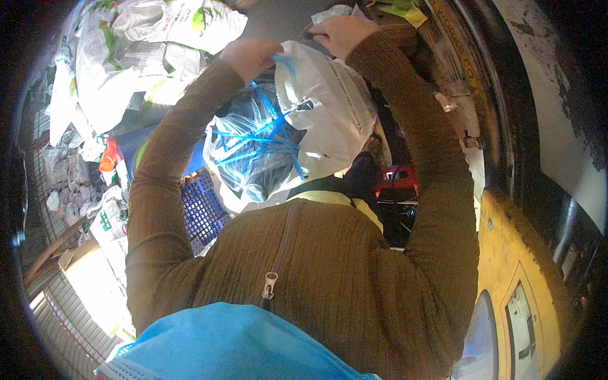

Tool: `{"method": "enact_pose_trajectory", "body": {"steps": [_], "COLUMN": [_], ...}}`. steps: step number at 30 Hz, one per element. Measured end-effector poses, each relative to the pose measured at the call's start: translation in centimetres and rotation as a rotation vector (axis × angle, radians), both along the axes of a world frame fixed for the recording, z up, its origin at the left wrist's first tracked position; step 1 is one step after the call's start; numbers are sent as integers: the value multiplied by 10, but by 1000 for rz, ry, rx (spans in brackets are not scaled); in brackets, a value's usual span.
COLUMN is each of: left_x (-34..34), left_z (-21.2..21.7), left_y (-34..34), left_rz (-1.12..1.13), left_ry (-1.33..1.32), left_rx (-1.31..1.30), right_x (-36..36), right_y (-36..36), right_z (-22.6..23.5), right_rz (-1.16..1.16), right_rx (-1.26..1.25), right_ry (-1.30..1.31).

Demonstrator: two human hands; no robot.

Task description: The person secures a white plastic bag filled with dark items by repeatedly wrapping and tying blue plastic straps around it. They adjust the straps multiple times to ensure the bag is tightly closed and then place it on the floor.

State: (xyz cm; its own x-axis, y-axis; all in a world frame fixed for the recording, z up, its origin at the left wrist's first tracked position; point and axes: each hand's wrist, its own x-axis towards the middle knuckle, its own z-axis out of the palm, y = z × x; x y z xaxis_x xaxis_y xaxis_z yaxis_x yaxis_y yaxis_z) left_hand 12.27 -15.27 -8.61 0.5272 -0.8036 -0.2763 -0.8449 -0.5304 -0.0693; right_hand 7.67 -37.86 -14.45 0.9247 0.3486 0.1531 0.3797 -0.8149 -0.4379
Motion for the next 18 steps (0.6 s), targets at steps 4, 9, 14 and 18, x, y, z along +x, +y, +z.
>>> {"method": "enact_pose_trajectory", "body": {"steps": [4,9,14,18], "left_x": [0,0,2,2], "left_z": [2,0,-4,-4], "left_y": [-4,1,4,4], "left_rz": [-76,-144,-190,-195], "left_ry": [-56,-127,-145,-133], "left_rx": [-19,-98,-146,-142], "right_x": [24,40,57,62], "right_y": [8,20,27,39], "right_z": [12,32,51,55], "right_rz": [48,218,370,464], "right_rx": [-90,-150,-290,-352], "right_ry": [8,2,85,57]}}
